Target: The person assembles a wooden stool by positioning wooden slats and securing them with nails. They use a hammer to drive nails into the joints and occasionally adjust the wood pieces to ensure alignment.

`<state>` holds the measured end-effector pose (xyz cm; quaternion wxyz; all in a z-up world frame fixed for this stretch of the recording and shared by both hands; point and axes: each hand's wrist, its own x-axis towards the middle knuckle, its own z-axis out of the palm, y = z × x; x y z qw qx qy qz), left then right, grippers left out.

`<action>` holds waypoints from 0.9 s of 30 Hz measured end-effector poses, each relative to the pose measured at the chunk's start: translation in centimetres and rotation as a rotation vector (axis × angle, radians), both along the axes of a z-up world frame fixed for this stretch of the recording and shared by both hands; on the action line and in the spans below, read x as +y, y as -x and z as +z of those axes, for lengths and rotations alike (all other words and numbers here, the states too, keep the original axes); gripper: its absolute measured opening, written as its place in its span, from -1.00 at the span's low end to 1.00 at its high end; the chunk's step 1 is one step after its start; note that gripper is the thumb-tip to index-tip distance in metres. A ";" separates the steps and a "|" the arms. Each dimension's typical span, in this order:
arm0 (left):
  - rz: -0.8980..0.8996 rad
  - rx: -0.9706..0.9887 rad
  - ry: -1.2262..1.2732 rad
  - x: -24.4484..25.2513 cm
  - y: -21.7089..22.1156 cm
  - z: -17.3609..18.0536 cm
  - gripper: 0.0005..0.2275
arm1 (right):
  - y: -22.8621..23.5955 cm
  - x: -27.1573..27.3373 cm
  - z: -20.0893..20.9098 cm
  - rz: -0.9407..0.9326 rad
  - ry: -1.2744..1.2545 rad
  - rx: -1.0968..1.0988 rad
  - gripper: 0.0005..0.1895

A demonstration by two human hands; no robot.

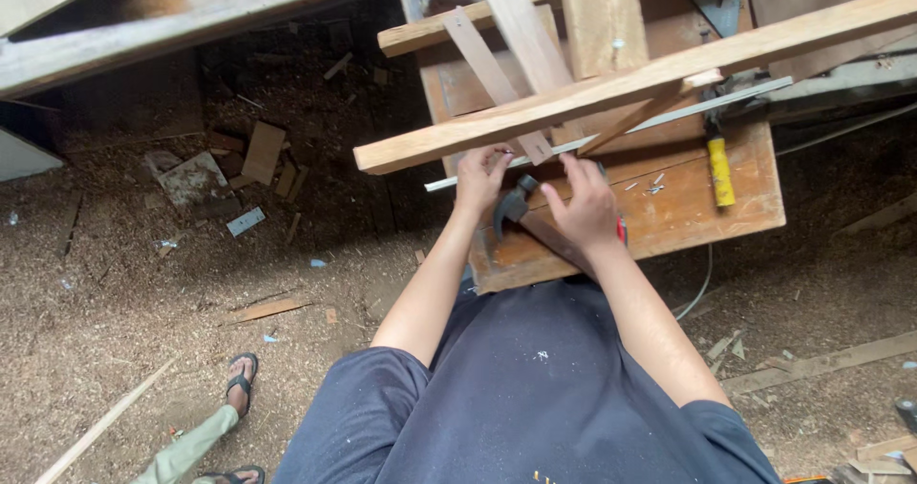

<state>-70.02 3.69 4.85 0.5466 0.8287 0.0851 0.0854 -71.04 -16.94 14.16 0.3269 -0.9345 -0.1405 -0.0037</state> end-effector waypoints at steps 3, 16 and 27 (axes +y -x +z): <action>-0.059 0.151 0.149 0.1 0.0 -2.1 -0.85 | -1.6 2.9 0.0 -0.002 0.010 -0.059 -0.36; 0.062 0.161 0.810 -0.9 -4.0 -7.7 -0.81 | -5.0 2.9 -5.1 0.071 0.105 -0.144 -0.66; 0.091 0.118 0.751 -0.5 -3.8 -4.9 -0.90 | -5.3 2.0 -6.1 0.122 0.105 -0.083 -0.43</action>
